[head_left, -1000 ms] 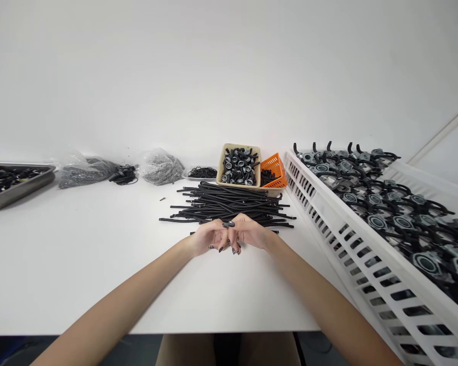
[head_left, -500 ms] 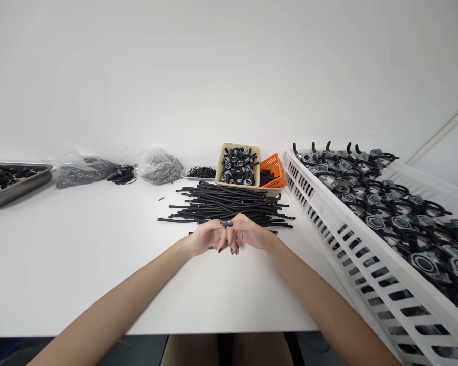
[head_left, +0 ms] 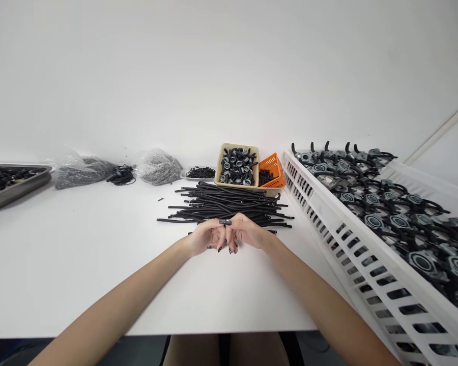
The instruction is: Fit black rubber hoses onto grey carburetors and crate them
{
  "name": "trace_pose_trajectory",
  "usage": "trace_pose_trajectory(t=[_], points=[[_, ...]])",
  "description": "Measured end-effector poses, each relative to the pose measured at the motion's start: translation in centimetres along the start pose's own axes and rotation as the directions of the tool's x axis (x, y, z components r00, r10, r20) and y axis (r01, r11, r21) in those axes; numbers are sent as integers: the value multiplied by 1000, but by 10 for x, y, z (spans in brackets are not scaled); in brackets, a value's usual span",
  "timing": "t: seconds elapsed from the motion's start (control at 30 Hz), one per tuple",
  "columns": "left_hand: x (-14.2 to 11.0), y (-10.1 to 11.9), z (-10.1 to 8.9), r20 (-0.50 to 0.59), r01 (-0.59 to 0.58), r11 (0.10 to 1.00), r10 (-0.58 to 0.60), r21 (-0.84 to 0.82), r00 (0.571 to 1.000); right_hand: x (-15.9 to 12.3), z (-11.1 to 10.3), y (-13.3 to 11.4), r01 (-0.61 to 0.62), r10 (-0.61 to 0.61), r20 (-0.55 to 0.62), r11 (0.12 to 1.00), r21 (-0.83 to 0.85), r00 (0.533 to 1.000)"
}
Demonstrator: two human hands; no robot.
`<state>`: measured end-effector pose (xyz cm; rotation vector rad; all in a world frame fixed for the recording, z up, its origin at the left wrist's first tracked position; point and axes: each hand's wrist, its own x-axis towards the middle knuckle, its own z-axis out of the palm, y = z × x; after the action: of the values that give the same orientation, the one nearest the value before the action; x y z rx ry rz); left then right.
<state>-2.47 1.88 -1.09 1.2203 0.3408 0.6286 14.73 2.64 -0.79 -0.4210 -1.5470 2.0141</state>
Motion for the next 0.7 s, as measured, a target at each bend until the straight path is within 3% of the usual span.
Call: trace_pose_trajectory(t=[0.5, 0.7], points=[[-1, 2, 1, -18, 13, 999, -12, 42, 1000, 0, 1, 0, -6, 6, 5, 1000, -12, 1000], [-3, 0, -1, -62, 20, 981, -8, 193, 998, 0, 1, 0, 11, -12, 10, 1000, 8, 1000]])
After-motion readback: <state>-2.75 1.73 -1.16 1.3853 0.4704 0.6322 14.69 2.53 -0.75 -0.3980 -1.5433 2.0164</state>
